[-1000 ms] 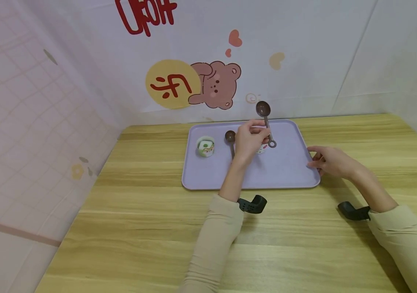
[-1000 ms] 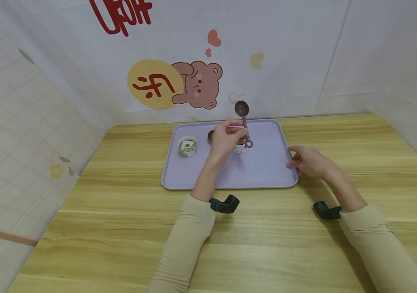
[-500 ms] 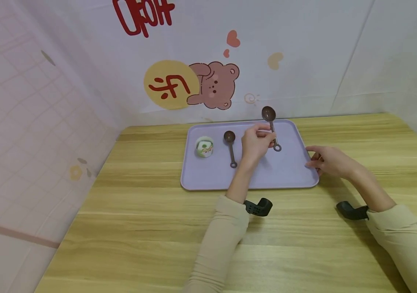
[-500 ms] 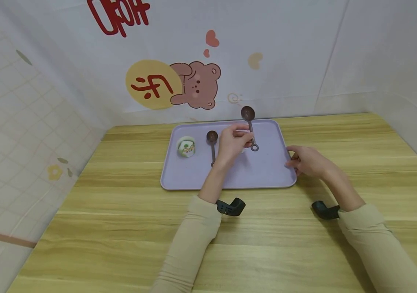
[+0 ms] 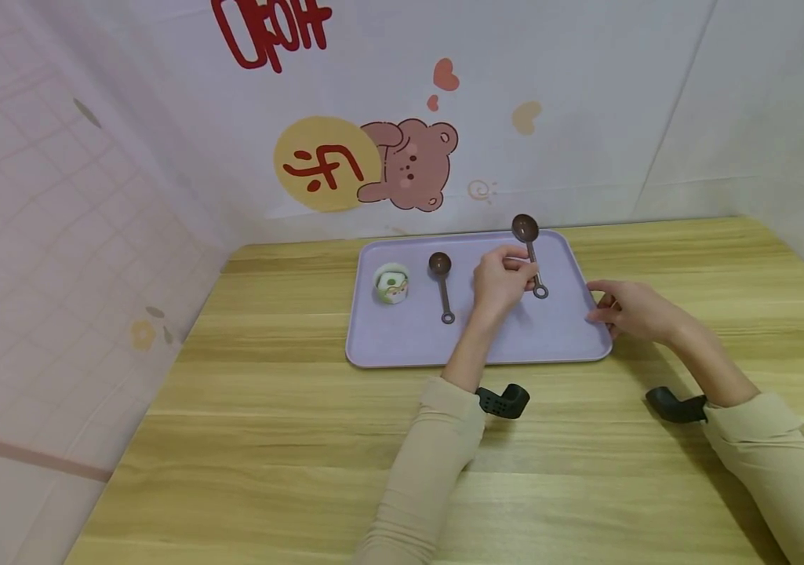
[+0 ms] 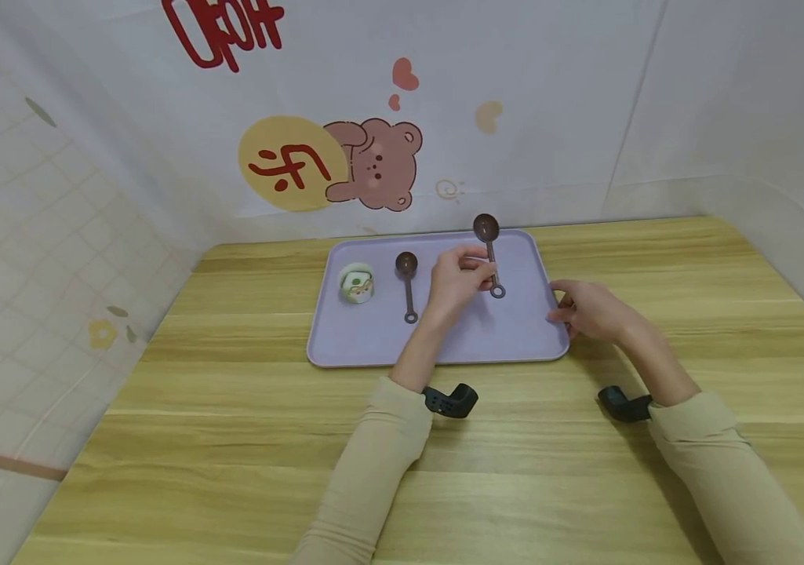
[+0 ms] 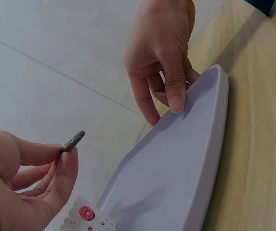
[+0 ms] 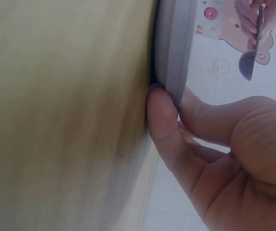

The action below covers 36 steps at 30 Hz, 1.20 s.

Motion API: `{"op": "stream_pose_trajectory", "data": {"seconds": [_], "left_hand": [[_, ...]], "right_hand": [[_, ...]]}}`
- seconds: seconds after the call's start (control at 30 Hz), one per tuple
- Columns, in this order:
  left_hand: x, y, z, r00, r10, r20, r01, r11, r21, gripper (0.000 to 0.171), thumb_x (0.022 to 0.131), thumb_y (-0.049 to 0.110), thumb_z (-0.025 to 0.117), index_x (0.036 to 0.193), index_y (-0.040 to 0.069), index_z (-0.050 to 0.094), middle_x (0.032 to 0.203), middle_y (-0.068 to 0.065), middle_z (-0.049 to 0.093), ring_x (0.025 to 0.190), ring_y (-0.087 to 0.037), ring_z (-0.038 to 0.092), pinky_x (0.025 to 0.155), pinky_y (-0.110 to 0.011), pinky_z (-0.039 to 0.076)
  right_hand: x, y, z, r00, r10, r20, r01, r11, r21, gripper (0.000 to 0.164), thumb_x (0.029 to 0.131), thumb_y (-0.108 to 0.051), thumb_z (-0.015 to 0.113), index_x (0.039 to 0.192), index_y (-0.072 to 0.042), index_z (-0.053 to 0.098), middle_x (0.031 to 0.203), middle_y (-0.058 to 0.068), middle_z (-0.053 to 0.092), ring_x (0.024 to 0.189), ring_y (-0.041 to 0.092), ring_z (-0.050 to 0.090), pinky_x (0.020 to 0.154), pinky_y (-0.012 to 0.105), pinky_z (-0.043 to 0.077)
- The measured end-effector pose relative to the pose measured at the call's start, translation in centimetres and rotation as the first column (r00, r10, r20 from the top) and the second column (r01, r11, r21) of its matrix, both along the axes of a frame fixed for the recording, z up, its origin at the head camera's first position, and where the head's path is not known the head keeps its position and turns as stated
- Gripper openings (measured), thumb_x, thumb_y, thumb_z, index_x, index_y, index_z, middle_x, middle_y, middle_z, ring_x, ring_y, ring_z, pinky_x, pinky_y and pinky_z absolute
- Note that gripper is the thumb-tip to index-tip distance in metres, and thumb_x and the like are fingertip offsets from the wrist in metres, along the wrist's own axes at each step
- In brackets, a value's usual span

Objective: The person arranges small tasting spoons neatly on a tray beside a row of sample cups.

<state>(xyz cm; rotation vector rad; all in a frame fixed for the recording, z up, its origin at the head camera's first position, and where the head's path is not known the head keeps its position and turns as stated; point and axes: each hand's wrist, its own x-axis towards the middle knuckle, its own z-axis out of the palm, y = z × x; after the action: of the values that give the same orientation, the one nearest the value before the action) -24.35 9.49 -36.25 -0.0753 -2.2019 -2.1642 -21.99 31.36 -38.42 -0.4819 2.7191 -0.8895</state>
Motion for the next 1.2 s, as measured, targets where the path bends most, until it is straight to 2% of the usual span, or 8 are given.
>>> {"op": "stream_pose_trajectory", "data": {"seconds": [0.27,0.4,0.53,0.83,0.93,1.2], "left_hand": [[0.0,0.7,-0.4,0.999,-0.031,-0.009,0.031,0.999,-0.024,0.015,0.085,-0.01,0.074,0.1,-0.01,0.069,0.074,-0.014,0.07,0.049,-0.005,0.055,0.051,-0.017,0.053],[0.0,1.0,-0.7,0.999,-0.028,-0.017,0.026,0.993,-0.115,0.015,0.086,-0.007,0.075,0.1,-0.008,0.069,0.074,-0.011,0.07,0.049,-0.004,0.055,0.05,-0.015,0.051],[0.0,1.4,-1.0,0.999,-0.023,-0.034,0.015,0.976,-0.215,0.015,0.087,-0.005,0.076,0.1,-0.005,0.07,0.076,-0.01,0.072,0.05,-0.004,0.056,0.05,-0.014,0.049],[-0.1,2.3,-1.8,1.0,-0.012,-0.023,0.004,0.949,-0.315,0.015,0.087,-0.001,0.077,0.101,-0.001,0.072,0.078,-0.007,0.074,0.052,-0.007,0.062,0.051,-0.01,0.046],[-0.2,2.5,-2.0,1.0,-0.007,-0.026,-0.002,0.943,-0.332,0.014,0.087,0.0,0.077,0.1,0.0,0.072,0.078,-0.007,0.074,0.054,-0.009,0.065,0.051,-0.01,0.046],[-0.1,3.2,-2.4,1.0,0.005,0.01,-0.001,0.949,-0.315,0.015,0.086,0.0,0.078,0.099,0.0,0.071,0.076,-0.007,0.073,0.057,-0.016,0.069,0.05,-0.011,0.044]], "right_hand": [[-0.1,0.0,0.1,1.0,0.004,0.001,-0.004,1.0,0.003,0.055,0.096,0.004,0.064,0.137,0.026,0.036,0.086,0.015,0.066,0.071,0.025,0.066,0.06,0.036,0.059],[-0.1,0.0,0.0,1.0,0.003,0.005,-0.003,1.0,-0.001,0.054,0.096,0.004,0.064,0.137,0.026,0.035,0.086,0.016,0.066,0.071,0.025,0.066,0.06,0.036,0.059],[-0.3,0.1,0.0,1.0,0.009,-0.006,-0.009,1.0,0.002,0.054,0.095,0.004,0.065,0.136,0.026,0.036,0.085,0.015,0.067,0.07,0.025,0.066,0.059,0.036,0.059],[-0.2,0.0,0.0,1.0,0.011,-0.005,-0.011,1.0,-0.001,0.053,0.095,0.004,0.065,0.135,0.025,0.038,0.083,0.013,0.067,0.069,0.024,0.065,0.059,0.035,0.059],[-0.2,0.0,0.1,1.0,0.007,-0.001,-0.007,1.0,0.005,0.053,0.096,0.004,0.064,0.136,0.025,0.037,0.084,0.014,0.067,0.07,0.025,0.065,0.059,0.036,0.059],[-0.2,0.1,0.0,1.0,0.009,-0.005,-0.009,1.0,0.011,0.054,0.096,0.003,0.065,0.136,0.025,0.037,0.084,0.014,0.067,0.069,0.025,0.066,0.06,0.036,0.059]]}}
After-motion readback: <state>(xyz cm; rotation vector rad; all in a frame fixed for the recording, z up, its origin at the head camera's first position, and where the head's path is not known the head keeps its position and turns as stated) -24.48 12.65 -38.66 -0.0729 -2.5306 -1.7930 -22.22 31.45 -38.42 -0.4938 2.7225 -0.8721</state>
